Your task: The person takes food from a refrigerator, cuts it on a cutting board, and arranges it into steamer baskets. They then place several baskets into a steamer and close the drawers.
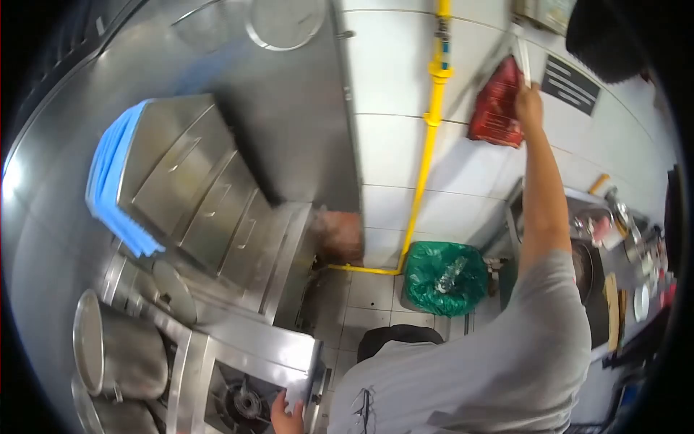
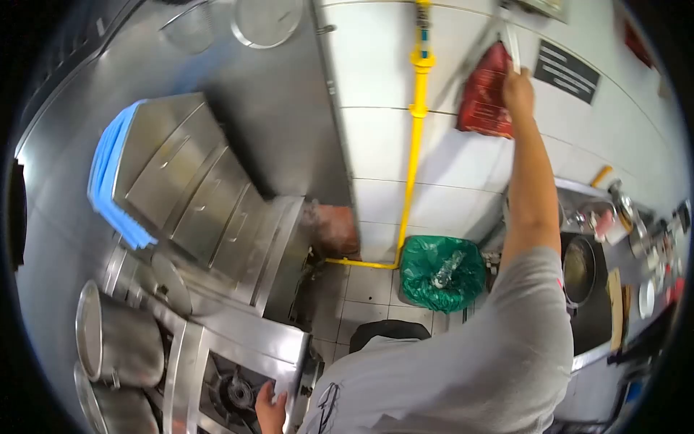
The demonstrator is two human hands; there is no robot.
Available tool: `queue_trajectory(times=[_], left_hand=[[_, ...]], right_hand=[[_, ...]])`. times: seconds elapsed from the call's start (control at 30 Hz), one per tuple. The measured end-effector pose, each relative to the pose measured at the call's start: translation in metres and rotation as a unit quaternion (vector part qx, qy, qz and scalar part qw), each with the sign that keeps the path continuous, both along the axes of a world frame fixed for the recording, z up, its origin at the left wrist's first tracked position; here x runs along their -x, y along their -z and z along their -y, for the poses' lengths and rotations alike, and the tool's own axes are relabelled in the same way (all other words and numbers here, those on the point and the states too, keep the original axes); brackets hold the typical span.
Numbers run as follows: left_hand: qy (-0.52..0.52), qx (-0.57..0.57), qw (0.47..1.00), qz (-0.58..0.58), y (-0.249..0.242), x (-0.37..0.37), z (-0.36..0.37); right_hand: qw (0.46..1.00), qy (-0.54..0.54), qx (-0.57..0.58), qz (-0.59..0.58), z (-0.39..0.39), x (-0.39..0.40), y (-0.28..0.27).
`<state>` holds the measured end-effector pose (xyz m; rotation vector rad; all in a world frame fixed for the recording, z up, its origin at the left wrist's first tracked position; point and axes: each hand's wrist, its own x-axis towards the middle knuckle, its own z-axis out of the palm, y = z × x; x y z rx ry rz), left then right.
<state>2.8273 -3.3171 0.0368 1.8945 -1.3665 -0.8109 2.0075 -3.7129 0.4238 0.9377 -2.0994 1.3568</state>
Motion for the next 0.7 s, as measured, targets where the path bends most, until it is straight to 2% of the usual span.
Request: queue_trajectory(times=[0.03, 0.07, 0.1, 0.17, 0.2, 0.27, 0.3, 0.33, 0.37, 0.43, 0.47, 0.5, 0.57, 0.63, 0.67, 0.7], left_hand=[[-0.05, 0.043, 0.996, -0.062, 0.067, -0.031, -0.016], [0.007, -0.059, 0.989, 0.135, 0.025, -0.022, -0.029], [-0.013, -0.181, 0.974, 0.137, 0.021, -0.022, -0.032], [-0.021, -0.213, 0.969, 0.127, -0.02, 0.001, -0.031], [-0.031, -0.212, 0.969, 0.124, -0.021, 0.001, -0.026], [-0.014, -0.088, 0.996, 0.025, -0.009, 0.0, -0.029], [-0.016, 0.014, 0.999, -0.047, 0.036, -0.022, -0.004], [-0.089, 0.041, 0.993, -0.06, -0.002, 0.003, 0.019], [-0.131, 0.037, 0.979, -0.154, -0.048, 0.018, 0.041], [-0.109, 0.094, 0.987, -0.069, -0.074, 0.015, 0.072], [-0.102, 0.058, 0.992, -0.053, -0.116, 0.024, 0.087], [-0.086, 0.084, 0.993, -0.013, -0.143, 0.032, 0.098], [-0.069, 0.129, 0.988, 0.049, -0.17, 0.038, 0.109], [-0.072, 0.153, 0.983, 0.066, -0.138, 0.018, 0.106], [-0.071, 0.161, 0.984, 0.003, -0.116, 0.008, 0.1], [-0.038, 0.162, 0.986, 0.001, -0.118, 0.012, 0.126]], right_hand=[[0.999, 0.007, -0.028, -0.017, -0.006, -0.009, -0.012], [0.994, -0.001, -0.065, -0.084, -0.011, -0.012, -0.019], [0.988, -0.03, -0.097, -0.118, -0.004, -0.004, -0.025], [0.976, -0.044, -0.118, -0.177, 0.002, -0.025, -0.043], [0.976, -0.054, -0.114, -0.179, 0.009, -0.035, -0.043], [0.991, -0.018, -0.039, -0.124, 0.034, -0.076, -0.028], [0.995, -0.06, 0.006, -0.079, 0.024, -0.119, -0.02], [0.997, -0.032, -0.002, -0.07, 0.029, -0.135, -0.008], [0.992, -0.04, 0.074, -0.098, 0.048, -0.132, 0.018], [0.998, 0.003, 0.034, -0.06, 0.048, -0.174, 0.038], [0.995, -0.009, 0.067, -0.067, 0.06, -0.171, 0.046], [0.992, -0.012, 0.101, -0.071, 0.071, -0.162, 0.053], [0.99, -0.009, 0.137, -0.029, 0.071, -0.165, 0.035], [0.967, -0.019, 0.224, -0.116, 0.074, -0.109, 0.026], [0.978, 0.01, 0.188, -0.085, 0.053, -0.124, 0.009], [0.978, 0.043, 0.185, -0.088, 0.032, -0.097, 0.012]])
